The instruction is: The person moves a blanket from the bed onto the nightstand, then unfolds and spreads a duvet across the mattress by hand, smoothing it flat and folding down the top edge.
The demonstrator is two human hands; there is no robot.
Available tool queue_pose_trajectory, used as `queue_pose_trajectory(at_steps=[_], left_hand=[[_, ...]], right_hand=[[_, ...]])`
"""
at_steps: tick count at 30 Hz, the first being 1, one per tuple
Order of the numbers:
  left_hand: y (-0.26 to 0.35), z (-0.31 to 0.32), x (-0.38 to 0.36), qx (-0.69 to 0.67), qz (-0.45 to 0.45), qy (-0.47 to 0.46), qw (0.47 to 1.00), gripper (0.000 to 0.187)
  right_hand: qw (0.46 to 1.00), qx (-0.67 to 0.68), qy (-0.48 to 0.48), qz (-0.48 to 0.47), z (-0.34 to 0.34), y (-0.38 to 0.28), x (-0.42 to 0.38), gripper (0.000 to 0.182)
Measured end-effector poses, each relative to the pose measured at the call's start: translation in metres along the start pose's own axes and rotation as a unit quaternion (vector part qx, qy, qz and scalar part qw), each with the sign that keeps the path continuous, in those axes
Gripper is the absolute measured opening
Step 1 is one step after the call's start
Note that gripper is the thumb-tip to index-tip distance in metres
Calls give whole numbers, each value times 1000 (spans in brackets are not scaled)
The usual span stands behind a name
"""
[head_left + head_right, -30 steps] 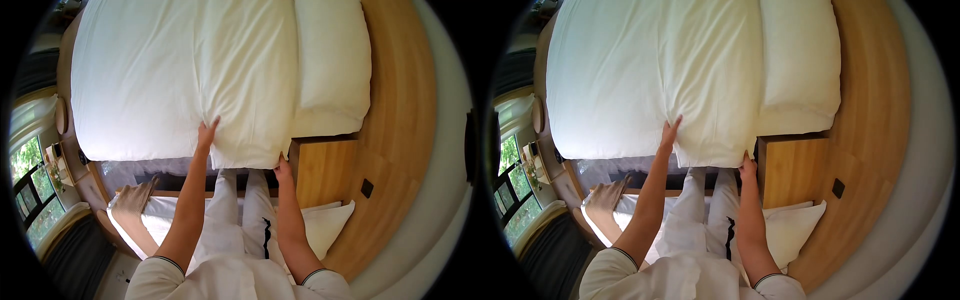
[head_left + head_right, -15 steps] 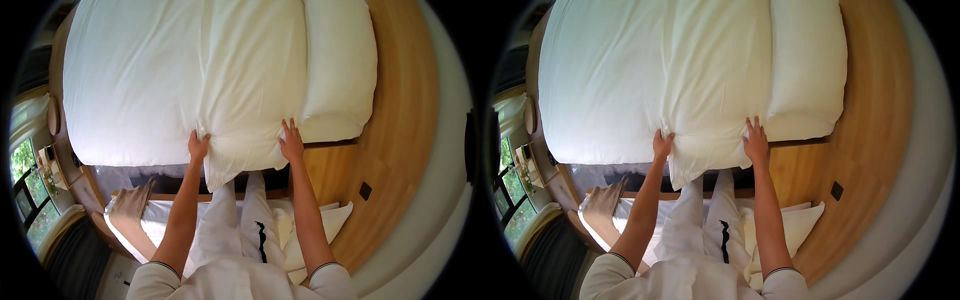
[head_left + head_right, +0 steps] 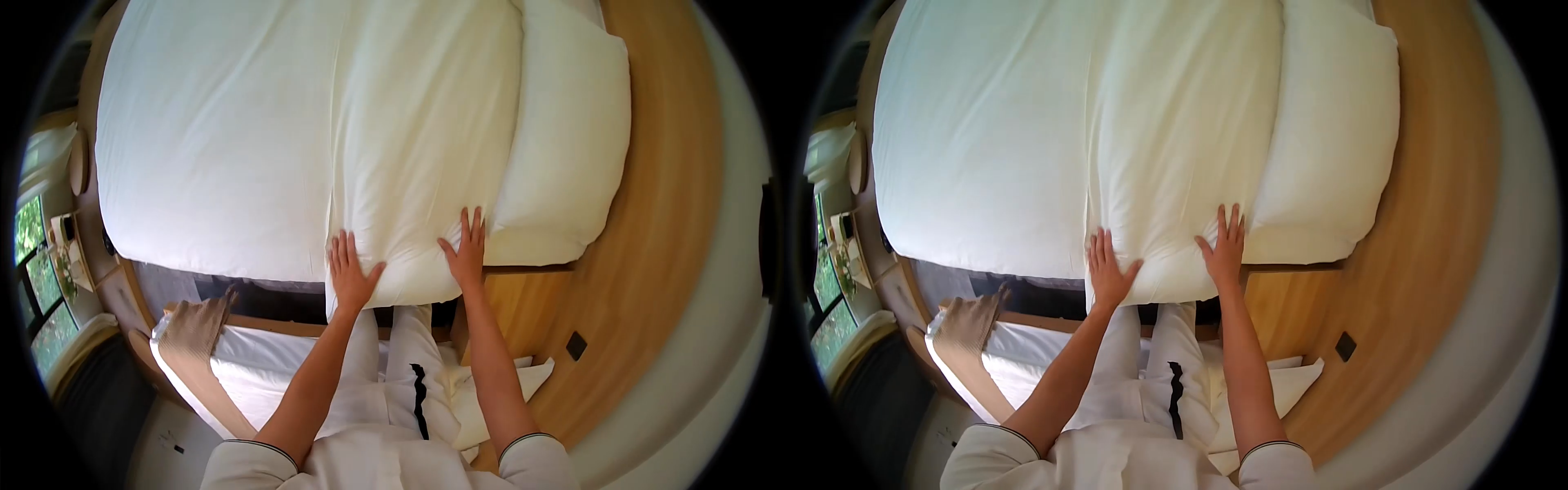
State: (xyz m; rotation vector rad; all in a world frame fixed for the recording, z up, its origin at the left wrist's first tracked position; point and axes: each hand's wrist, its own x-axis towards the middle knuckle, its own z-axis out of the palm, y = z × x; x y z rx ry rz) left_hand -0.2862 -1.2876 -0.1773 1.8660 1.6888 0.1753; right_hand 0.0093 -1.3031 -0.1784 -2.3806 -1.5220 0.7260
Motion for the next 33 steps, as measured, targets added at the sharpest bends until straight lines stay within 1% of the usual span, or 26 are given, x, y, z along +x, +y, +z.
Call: queue_pose_trajectory(at_steps=[1,2,4,5,6,7,8,9,10,11,12,14,15,16,17,18,19,20,21,22,23,24,25,26,28,33], left_hand=[[-5,3,-21,1,-11,1,1000,112],[-8,6,-38,29,-38,-32,998,112],[-19,9,-72,56,-61,-81,993,110],[-27,7,-85,57,-60,-94,992,108],[-36,2,-90,29,-156,-201,967,94],[-45,-4,-95,-1,-249,-306,919,81],[-51,-18,-86,-3,-257,-307,916,81],[-47,-39,-65,-48,-279,-363,888,54],[-38,-59,-45,-94,-299,-412,856,40],[-17,-74,-26,-51,-284,-286,914,36],[6,-86,-5,-3,-263,-155,952,31],[36,-103,53,-109,-162,19,981,18],[52,-102,84,-167,-118,76,976,15],[69,-99,115,-162,-57,112,979,22],[88,-92,146,-107,1,152,983,39],[111,-95,175,-64,44,123,989,54],[122,-88,207,-14,97,133,986,60],[129,-80,233,4,121,149,981,64],[131,-72,255,20,131,161,978,65],[125,-58,264,18,128,158,979,65],[117,-42,267,38,95,167,981,66],[106,-25,262,58,64,177,980,67],[86,-7,246,65,59,172,981,70],[74,3,228,64,59,169,982,70],[58,16,180,51,71,171,981,71],[31,54,79,91,62,132,985,80]], right_hand=[[999,33,6,2,-4,5,-9,95],[999,32,-1,-4,-11,5,-14,95],[991,59,-106,48,-27,-3,-20,100],[988,11,-147,54,-33,-1,-24,106],[987,10,-150,47,-48,-1,-12,106],[955,-13,-286,75,-77,-6,-1,101],[902,-37,-417,105,-98,-3,5,97],[917,-57,-394,33,-104,20,8,77],[913,-60,-403,27,-118,17,23,77],[905,-88,-412,60,-137,-1,56,63],[895,-115,-420,95,-150,-18,87,49],[970,-32,-239,-12,-159,-33,126,36],[987,29,-146,-60,-157,-47,149,35],[989,89,-50,-105,-148,-62,172,35],[982,97,40,-159,-134,-73,199,39],[972,101,85,-194,-129,-88,224,43],[960,103,129,-228,-120,-101,247,46],[950,79,174,-245,-100,-105,269,52],[954,109,153,-233,-84,-110,280,57],[955,108,148,-231,-64,-110,279,57],[960,2,155,-234,-41,-107,272,62],[953,-104,160,-235,-21,-99,261,66],[963,-75,120,-229,-4,-87,242,70],[964,-77,119,-227,4,-80,220,70],[972,-82,69,-212,17,-68,164,71],[986,-87,22,-144,53,-35,49,76]])
